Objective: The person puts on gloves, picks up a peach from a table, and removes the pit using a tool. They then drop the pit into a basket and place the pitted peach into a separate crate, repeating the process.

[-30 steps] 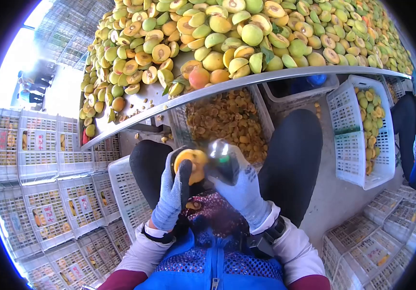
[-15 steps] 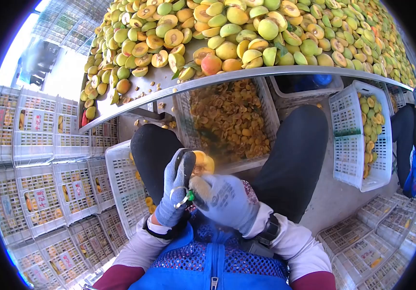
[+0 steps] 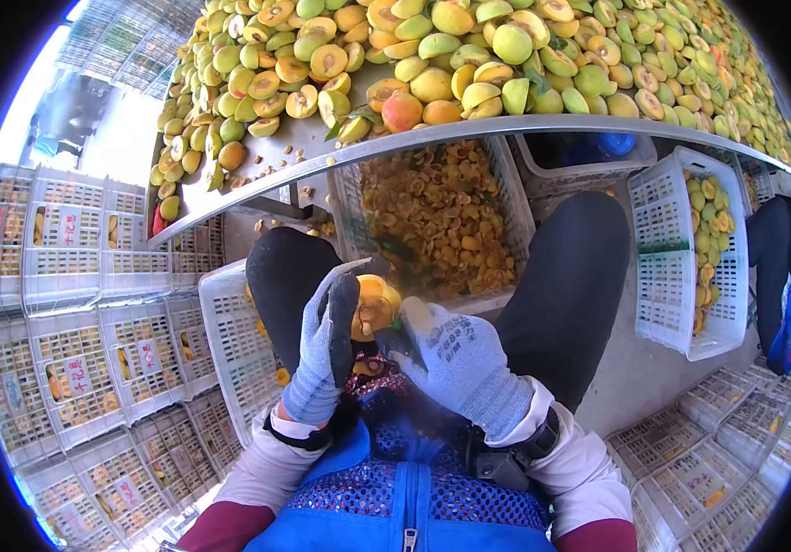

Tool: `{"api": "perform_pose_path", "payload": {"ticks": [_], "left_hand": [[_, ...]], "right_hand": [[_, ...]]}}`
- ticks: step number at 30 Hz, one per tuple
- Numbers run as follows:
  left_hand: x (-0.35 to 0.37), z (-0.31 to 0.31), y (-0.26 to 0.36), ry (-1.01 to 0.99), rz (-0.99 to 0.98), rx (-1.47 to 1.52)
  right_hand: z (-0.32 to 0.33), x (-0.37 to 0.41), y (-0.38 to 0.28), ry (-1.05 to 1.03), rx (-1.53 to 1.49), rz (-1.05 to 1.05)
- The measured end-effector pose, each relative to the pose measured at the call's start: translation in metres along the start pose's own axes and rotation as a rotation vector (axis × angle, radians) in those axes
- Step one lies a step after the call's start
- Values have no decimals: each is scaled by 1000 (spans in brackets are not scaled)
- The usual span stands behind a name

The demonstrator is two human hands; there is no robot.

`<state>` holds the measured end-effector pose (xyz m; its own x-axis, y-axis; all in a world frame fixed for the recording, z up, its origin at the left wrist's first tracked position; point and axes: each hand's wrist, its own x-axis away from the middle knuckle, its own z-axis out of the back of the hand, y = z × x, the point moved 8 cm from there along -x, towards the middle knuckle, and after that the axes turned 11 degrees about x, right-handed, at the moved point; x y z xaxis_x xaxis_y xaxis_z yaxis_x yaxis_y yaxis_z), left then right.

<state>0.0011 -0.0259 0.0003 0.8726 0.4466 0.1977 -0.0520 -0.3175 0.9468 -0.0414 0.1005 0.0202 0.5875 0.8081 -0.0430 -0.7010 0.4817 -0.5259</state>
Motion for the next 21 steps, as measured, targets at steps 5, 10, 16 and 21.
{"api": "perform_pose_path", "payload": {"ticks": [5, 10, 16, 21], "left_hand": [[4, 3, -13, -9, 95, -71], [6, 7, -22, -45, 114, -201], [7, 13, -35, 12, 123, -359], [2, -3, -15, -40, -69, -457]], "right_hand": [[-21, 7, 7, -155, 3, -15], [-41, 17, 8, -274, -147, -47], [-64, 26, 12, -271, -399, -151], [-104, 48, 23, -371, -1123, -456]]}}
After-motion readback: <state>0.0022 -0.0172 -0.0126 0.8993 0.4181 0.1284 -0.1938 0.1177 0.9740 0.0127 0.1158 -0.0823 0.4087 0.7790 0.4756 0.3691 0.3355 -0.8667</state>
